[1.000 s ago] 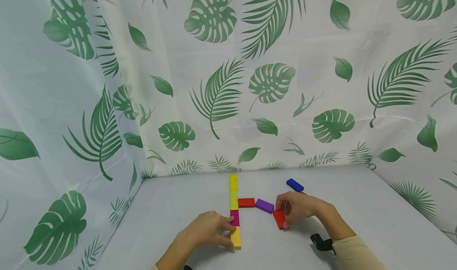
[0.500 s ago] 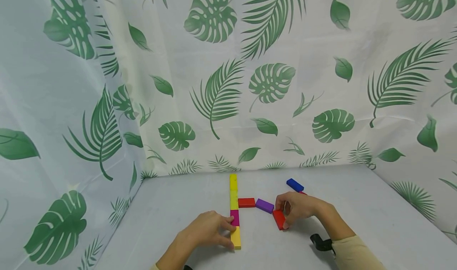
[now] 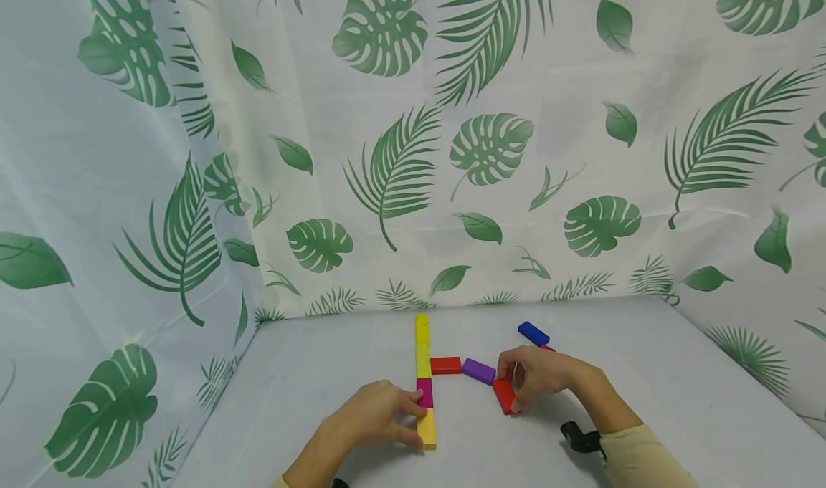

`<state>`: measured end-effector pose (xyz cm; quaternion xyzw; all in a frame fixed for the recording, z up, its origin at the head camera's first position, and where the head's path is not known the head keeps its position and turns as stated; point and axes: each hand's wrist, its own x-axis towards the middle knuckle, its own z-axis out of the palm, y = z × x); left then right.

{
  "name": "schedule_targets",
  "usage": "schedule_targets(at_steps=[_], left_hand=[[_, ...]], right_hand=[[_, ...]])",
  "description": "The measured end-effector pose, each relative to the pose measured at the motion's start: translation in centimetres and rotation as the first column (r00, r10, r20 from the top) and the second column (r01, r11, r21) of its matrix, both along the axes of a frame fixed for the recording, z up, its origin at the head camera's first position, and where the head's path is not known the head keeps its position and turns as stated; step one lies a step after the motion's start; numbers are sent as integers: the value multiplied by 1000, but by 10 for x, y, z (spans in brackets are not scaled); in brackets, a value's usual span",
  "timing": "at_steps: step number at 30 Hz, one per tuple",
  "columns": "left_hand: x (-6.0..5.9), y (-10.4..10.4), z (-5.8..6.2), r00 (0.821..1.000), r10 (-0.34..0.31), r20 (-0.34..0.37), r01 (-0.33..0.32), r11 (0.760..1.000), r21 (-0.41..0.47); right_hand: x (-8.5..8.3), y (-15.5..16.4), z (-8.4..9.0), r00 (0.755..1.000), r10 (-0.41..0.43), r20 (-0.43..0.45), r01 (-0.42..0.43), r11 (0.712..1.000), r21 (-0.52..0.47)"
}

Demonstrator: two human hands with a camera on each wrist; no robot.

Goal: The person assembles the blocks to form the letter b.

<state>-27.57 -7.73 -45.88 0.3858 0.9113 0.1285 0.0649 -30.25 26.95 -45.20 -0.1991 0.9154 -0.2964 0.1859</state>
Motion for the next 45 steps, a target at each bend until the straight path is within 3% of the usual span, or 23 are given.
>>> schedule_targets(at_steps=[45], left_hand=[[1,0,2,1000,-1,9,1,1000,0]], right_hand=[[1,-4,1,1000,-10,16,10,1000,19]])
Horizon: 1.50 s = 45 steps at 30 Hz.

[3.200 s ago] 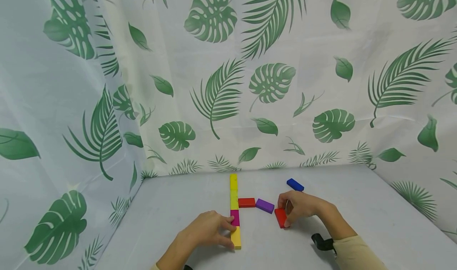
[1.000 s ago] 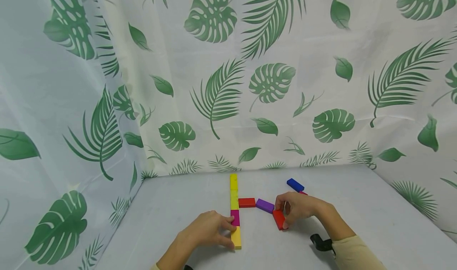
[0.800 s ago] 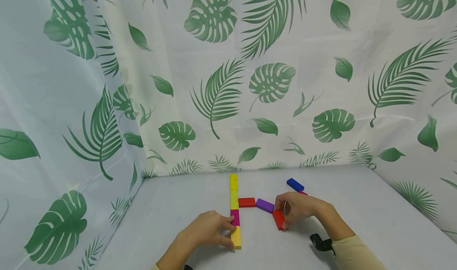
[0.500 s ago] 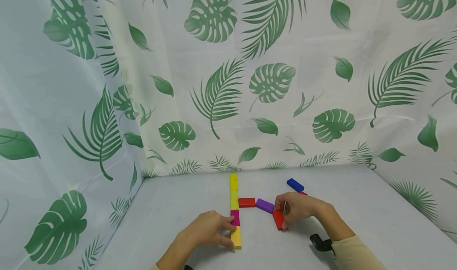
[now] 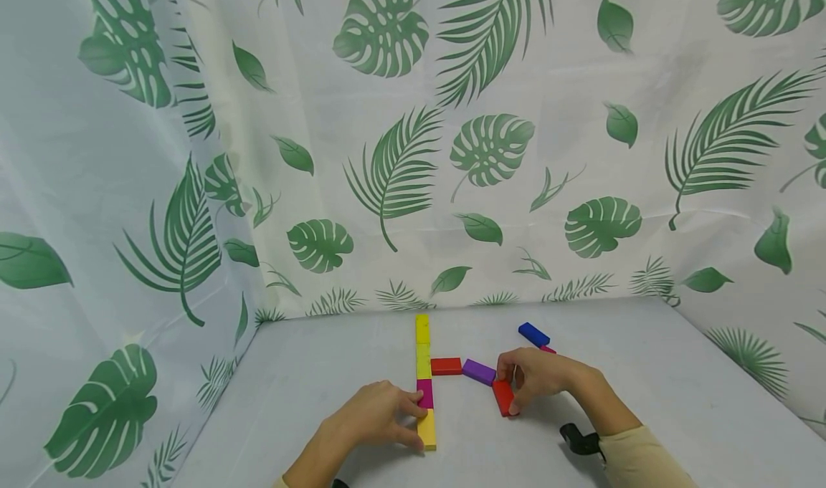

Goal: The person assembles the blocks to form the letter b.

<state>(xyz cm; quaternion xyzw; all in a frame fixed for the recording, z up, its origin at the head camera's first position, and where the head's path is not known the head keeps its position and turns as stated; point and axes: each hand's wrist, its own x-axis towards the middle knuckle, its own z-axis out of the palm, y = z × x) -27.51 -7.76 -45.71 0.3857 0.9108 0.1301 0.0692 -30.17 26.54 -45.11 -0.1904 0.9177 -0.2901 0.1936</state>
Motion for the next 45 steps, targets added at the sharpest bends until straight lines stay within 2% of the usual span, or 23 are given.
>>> schedule_targets(at_steps=[21,28,32,40,45], left_hand=[[-1,0,-1,1000,-15,1,15,1000,4],[0,1,0,1000,1,19,-1,1000,-4],[0,0,0,1000,-9,1,9,1000,-3],[1,-1,0,999,-28,-21,28,1000,9],[-1,0,0,1000,-18,-9,18,1000,8]], right_hand=[[-2,2,-3,1000,13,-5,-13,1000,-12],[-3,1,-4,1000,11,-13,-11,1000,-21],[-3,1,-4,1000,9,-26,-10,1000,-22],[-3,1,-3,996,14,-88,-18,999,-39],[-6,2,0,981,1,-193,-11,999,-49]])
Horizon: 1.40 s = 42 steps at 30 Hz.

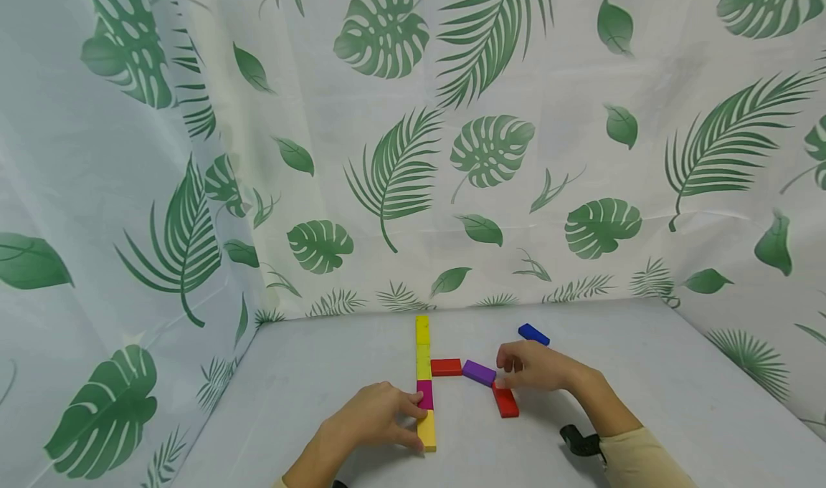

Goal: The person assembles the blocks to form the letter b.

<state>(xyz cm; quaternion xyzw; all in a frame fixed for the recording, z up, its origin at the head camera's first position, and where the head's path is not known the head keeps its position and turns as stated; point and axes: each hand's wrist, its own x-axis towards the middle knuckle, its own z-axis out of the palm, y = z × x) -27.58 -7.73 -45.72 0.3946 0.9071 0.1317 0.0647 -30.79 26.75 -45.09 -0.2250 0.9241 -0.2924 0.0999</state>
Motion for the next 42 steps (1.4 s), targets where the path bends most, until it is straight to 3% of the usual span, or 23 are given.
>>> schedule_targets(at_steps=[4,10,21,30,42], left_hand=[[0,0,0,1000,4,4,-4,1000,2],[0,0,0,1000,14,18,-14,1000,1],[0,0,0,1000,13,13,-13,1000,-5],[-1,0,-2,999,25,32,-25,1000,5],[-1,-1,-3,998,28,50,-28,1000,6]], right_hand=[[-3,2,1,991,-73,-117,72,997,-7],[-5,5,-1,957,-171,-235,169,985,-26],[-6,11,-3,920,-223,-321,229,973,-20],[-11,22,-13,852,-311,-421,346,938,7],[-14,30,-15,867,-347,-357,366,930,-16]])
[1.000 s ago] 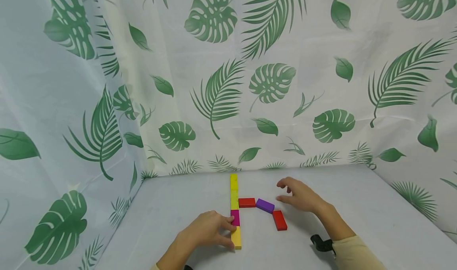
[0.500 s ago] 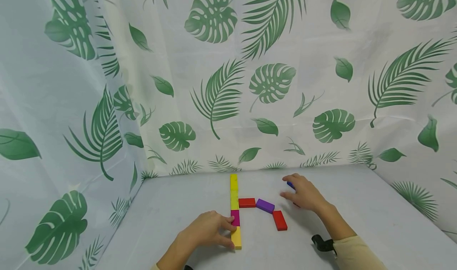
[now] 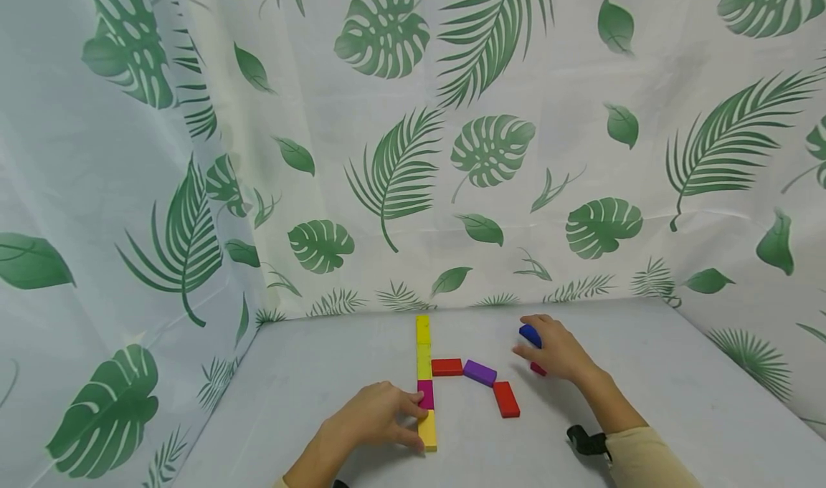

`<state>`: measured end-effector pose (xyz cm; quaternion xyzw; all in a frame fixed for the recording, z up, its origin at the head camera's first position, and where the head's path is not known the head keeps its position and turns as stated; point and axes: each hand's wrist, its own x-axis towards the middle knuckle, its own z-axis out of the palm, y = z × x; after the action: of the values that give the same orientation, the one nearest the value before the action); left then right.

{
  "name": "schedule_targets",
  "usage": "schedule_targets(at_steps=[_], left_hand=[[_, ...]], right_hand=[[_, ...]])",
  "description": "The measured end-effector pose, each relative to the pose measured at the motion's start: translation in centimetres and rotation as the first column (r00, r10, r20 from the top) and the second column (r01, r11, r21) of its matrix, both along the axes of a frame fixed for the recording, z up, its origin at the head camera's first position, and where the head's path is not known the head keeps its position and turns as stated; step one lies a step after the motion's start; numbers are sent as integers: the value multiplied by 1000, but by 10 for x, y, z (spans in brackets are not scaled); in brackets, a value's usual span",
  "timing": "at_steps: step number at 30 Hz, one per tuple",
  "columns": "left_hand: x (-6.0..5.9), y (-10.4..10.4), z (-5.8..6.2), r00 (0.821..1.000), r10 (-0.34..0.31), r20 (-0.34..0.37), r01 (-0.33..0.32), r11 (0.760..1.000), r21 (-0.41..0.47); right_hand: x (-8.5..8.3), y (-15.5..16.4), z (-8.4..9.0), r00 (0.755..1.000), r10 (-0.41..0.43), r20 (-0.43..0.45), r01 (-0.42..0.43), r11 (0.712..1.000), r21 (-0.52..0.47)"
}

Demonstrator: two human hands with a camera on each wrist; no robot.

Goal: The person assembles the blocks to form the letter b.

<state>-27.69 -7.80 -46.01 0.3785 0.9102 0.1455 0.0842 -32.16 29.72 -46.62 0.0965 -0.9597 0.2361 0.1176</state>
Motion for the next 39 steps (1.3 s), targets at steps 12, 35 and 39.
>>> schedule_targets(at_steps=[12,35,39], left_hand=[[0,0,0,1000,-2,0,2,1000,4],[1,1,2,1000,8,-2,-8,1000,-9],[1,1,2,1000,13,1,-13,1000,-13]], right_hand=[[-6,11,-11,996,-29,87,35,997,-68],[-7,15,-23,986,31,163,-15,995,-97],[-7,13,-24,989,84,121,-76,995,-68]])
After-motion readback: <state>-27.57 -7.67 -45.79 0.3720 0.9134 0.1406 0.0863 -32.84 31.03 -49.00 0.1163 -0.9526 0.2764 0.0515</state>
